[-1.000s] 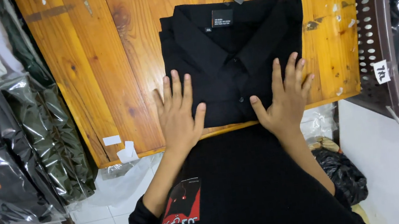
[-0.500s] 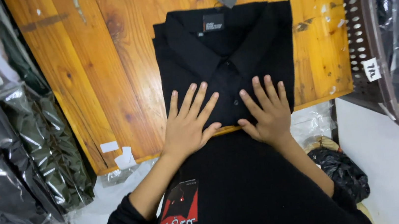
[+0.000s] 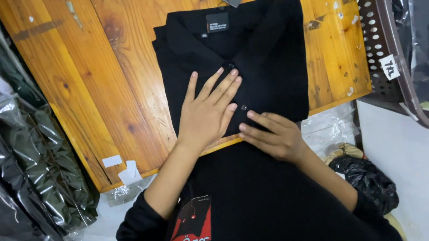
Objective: Folding black shirts and sealing them inside clear plastic bags.
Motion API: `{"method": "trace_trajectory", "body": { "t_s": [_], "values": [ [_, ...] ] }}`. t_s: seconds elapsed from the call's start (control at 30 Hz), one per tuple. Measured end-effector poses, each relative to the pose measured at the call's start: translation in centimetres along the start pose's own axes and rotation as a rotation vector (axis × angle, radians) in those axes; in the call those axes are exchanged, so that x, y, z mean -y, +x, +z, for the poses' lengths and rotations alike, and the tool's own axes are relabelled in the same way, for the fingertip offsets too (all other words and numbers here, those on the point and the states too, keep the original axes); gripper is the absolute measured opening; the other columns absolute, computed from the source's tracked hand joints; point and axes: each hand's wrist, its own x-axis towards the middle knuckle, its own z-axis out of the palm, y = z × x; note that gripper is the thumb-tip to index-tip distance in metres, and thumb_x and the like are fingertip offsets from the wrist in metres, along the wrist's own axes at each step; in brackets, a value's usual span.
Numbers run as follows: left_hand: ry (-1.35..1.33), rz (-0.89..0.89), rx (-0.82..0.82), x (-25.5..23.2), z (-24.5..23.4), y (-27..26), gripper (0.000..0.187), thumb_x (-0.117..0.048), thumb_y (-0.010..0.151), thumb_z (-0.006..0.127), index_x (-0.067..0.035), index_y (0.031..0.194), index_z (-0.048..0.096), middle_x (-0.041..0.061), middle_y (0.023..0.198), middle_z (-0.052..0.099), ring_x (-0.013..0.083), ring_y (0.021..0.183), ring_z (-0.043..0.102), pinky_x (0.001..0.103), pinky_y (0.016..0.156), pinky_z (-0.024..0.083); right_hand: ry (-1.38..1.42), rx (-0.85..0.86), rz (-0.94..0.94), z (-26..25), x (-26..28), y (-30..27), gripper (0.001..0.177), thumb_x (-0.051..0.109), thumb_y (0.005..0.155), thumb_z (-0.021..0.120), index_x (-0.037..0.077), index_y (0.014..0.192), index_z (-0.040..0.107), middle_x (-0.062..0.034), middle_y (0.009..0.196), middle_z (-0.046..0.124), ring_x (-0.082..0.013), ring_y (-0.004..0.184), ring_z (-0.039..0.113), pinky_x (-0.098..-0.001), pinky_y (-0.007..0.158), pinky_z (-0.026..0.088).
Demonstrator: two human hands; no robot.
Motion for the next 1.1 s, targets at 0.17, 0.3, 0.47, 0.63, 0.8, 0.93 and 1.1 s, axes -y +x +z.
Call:
{"method": "trace_trajectory", "body": {
  "t_s": [0.17,0.3,0.47,0.63,0.8,0.93,1.1],
  "values": [
    [-0.022,-0.014,-0.003,0.1,0.1,0.2,0.051,-0.034,0.108,0.042,-0.016,0.155,0.048,0.002,0.159,0.049,0.0258,0.149,0.041,0.061,0.124,0.008,0.096,-0.086,0.04,-1.1,1.8,1.0,0.03,0.007,0.106,0.049,0.0,0.116,0.076,-0.0113,0.118,0.076,-0.031,0.114,0.069,-0.0364,0.101,0.052],
    [-0.041,-0.008,-0.022,-0.1,0.5,0.1,0.05,-0.033,0.109,0.044,-0.014,0.155,0.048,0.005,0.158,0.05,0.0284,0.148,0.042,0.064,0.123,0.007,0.13,-0.081,-0.019,-1.8,0.9,-0.4,0.025,0.012,0.103,0.056,0.006,0.104,0.081,-0.0119,0.107,0.079,-0.0305,0.098,0.077,-0.0389,0.082,0.061],
    [-0.118,0.142,-0.234,-1.1,0.4,-1.8,0.036,-0.026,0.102,0.057,-0.006,0.131,0.065,0.014,0.13,0.062,0.0356,0.12,0.059,0.055,0.106,0.041,-0.052,-0.068,0.085,-1.9,0.3,-2.4,0.019,0.014,0.101,0.063,0.007,0.105,0.081,-0.0108,0.103,0.077,-0.0278,0.092,0.072,-0.0392,0.08,0.056],
    [-0.199,0.273,-0.238,-1.7,0.6,-3.2,0.023,-0.023,0.101,0.062,-0.006,0.104,0.076,0.011,0.097,0.066,0.0324,0.088,0.064,0.045,0.08,0.054,-0.128,-0.137,0.112,-1.5,0.5,0.2,0.016,0.003,0.101,0.065,0.0,0.101,0.08,-0.0143,0.09,0.074,-0.0264,0.077,0.068,-0.0364,0.072,0.055],
    [-0.207,0.334,-0.297,-2.4,0.8,-3.1,0.021,-0.007,0.104,0.056,0.001,0.097,0.075,0.012,0.092,0.068,0.0299,0.083,0.064,0.041,0.081,0.057,-0.081,-0.189,-0.017,-0.3,0.1,0.9,0.016,0.001,0.098,0.066,0.006,0.097,0.081,-0.0075,0.089,0.072,-0.0232,0.076,0.062,-0.0359,0.072,0.052],
    [-0.201,0.358,-0.16,-1.7,-0.5,-3.3,0.021,-0.013,0.102,0.058,-0.002,0.1,0.075,0.015,0.106,0.069,0.0355,0.099,0.063,0.047,0.091,0.053,-0.034,-0.111,0.0,-0.3,0.5,1.4,0.011,0.006,0.097,0.068,0.007,0.096,0.08,-0.0076,0.086,0.071,-0.0263,0.075,0.063,-0.0376,0.068,0.051],
    [-0.139,0.278,-0.291,-1.3,-2.2,-4.3,0.038,-0.028,0.102,0.057,-0.001,0.127,0.07,0.016,0.121,0.071,0.0344,0.111,0.068,0.049,0.104,0.05,0.069,-0.159,0.101,-1.1,-1.0,0.2,0.022,0.021,0.087,0.076,0.018,0.107,0.082,-0.0067,0.093,0.075,-0.024,0.076,0.064,-0.0369,0.072,0.051]
  ]
}}
